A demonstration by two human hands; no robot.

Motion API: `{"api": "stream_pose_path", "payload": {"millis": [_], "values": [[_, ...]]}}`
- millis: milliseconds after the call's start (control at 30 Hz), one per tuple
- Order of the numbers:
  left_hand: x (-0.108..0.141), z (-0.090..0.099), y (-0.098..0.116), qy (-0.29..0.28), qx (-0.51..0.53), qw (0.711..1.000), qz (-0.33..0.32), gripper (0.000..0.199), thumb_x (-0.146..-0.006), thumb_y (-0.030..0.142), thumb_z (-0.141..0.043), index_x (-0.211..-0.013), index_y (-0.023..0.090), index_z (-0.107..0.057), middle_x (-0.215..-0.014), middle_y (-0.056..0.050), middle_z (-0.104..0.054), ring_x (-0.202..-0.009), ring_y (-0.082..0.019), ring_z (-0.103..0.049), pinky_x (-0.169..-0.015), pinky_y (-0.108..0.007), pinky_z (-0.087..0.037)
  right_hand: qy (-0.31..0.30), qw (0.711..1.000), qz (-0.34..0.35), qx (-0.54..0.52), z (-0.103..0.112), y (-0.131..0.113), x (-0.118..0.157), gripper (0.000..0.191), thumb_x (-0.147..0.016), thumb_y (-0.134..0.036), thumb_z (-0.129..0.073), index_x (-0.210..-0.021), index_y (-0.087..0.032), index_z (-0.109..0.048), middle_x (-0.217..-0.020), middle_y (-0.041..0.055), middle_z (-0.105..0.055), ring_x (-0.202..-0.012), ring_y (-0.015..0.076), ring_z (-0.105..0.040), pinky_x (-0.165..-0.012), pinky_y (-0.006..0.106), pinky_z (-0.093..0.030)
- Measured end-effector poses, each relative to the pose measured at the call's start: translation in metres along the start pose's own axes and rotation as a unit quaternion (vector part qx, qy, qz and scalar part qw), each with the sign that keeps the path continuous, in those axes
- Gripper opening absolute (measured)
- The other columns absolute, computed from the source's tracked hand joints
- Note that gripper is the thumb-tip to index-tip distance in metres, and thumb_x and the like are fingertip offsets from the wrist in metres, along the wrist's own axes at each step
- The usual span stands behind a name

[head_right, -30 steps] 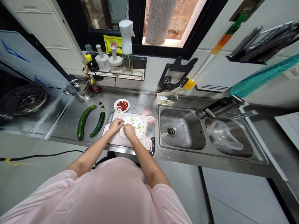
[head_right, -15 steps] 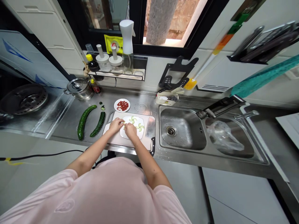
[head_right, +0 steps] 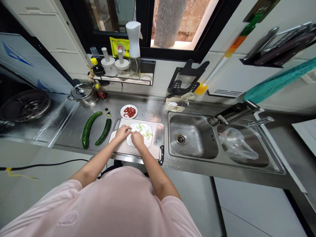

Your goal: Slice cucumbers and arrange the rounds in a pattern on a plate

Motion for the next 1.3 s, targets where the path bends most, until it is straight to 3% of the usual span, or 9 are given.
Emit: {"api": "stream_pose_path", "payload": {"millis": [400, 533, 733, 1067, 1300], "values": [[-0.003, -0.006, -0.009, 0.038, 0.063, 0.997, -0.002, 0.024, -0.081, 0.031, -0.057, -0.101, 0.025, -0.068, -0.086, -0.003, -0.058, -0.079, -0.016, -0.056, -0.072, -0.025, -0.041, 0.053, 0.997, -0.005, -0.064, 0.001, 0.004, 0.007, 0.028, -0.092, -0.028, -0.041, -0.109, -0.023, -0.063, -0.101, 0.0065, -0.062, -0.093, 0.0183, -0.056, -0.072, 0.025, -0.039], [-0.006, -0.003, -0.023, 0.102, 0.110, 0.987, 0.049, 0.023, -0.080, 0.029, -0.056, -0.098, 0.020, -0.068, -0.086, -0.004, -0.060, -0.077, -0.016, -0.057, -0.074, -0.026, -0.043, 0.102, 0.988, -0.008, -0.113, 0.006, 0.005, 0.013, 0.027, -0.091, -0.027, -0.044, -0.107, -0.023, -0.065, -0.096, 0.0059, -0.063, -0.091, 0.0184, -0.056, -0.072, 0.025, -0.039], [-0.004, 0.008, -0.043, 0.160, 0.091, 0.973, 0.139, 0.026, -0.080, 0.026, -0.052, -0.100, 0.018, -0.068, -0.088, -0.007, -0.063, -0.083, -0.020, -0.059, -0.081, -0.030, -0.044, 0.185, 0.960, -0.011, -0.212, 0.014, 0.018, 0.034, 0.026, -0.090, -0.028, -0.045, -0.103, -0.020, -0.067, -0.086, 0.0048, -0.064, -0.084, 0.0175, -0.058, -0.074, 0.025, -0.041], [0.001, 0.009, -0.034, 0.118, 0.009, 0.973, 0.200, 0.032, -0.081, 0.030, -0.052, -0.109, 0.021, -0.065, -0.099, -0.009, -0.063, -0.090, -0.022, -0.059, -0.080, -0.030, -0.044, 0.258, 0.920, -0.016, -0.293, 0.020, 0.039, 0.070, 0.028, -0.089, -0.031, -0.044, -0.098, -0.019, -0.067, -0.085, 0.0057, -0.066, -0.075, 0.0168, -0.057, -0.070, 0.027, -0.043], [0.001, 0.006, -0.029, 0.107, -0.039, 0.972, 0.204, 0.036, -0.083, 0.036, -0.051, -0.112, 0.021, -0.064, -0.111, -0.012, -0.060, -0.092, -0.025, -0.059, -0.079, -0.034, -0.044, 0.273, 0.911, -0.037, -0.307, 0.024, 0.048, 0.092, 0.029, -0.089, -0.035, -0.044, -0.096, -0.019, -0.068, -0.085, 0.0052, -0.066, -0.065, 0.0148, -0.054, -0.065, 0.027, -0.043]]}}
Point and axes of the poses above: each hand's wrist, its own x-axis away from the middle knuckle, its own z-axis out of the back of the hand, y = z × x, the point moved 2 cm from there along -x, towards the middle knuckle
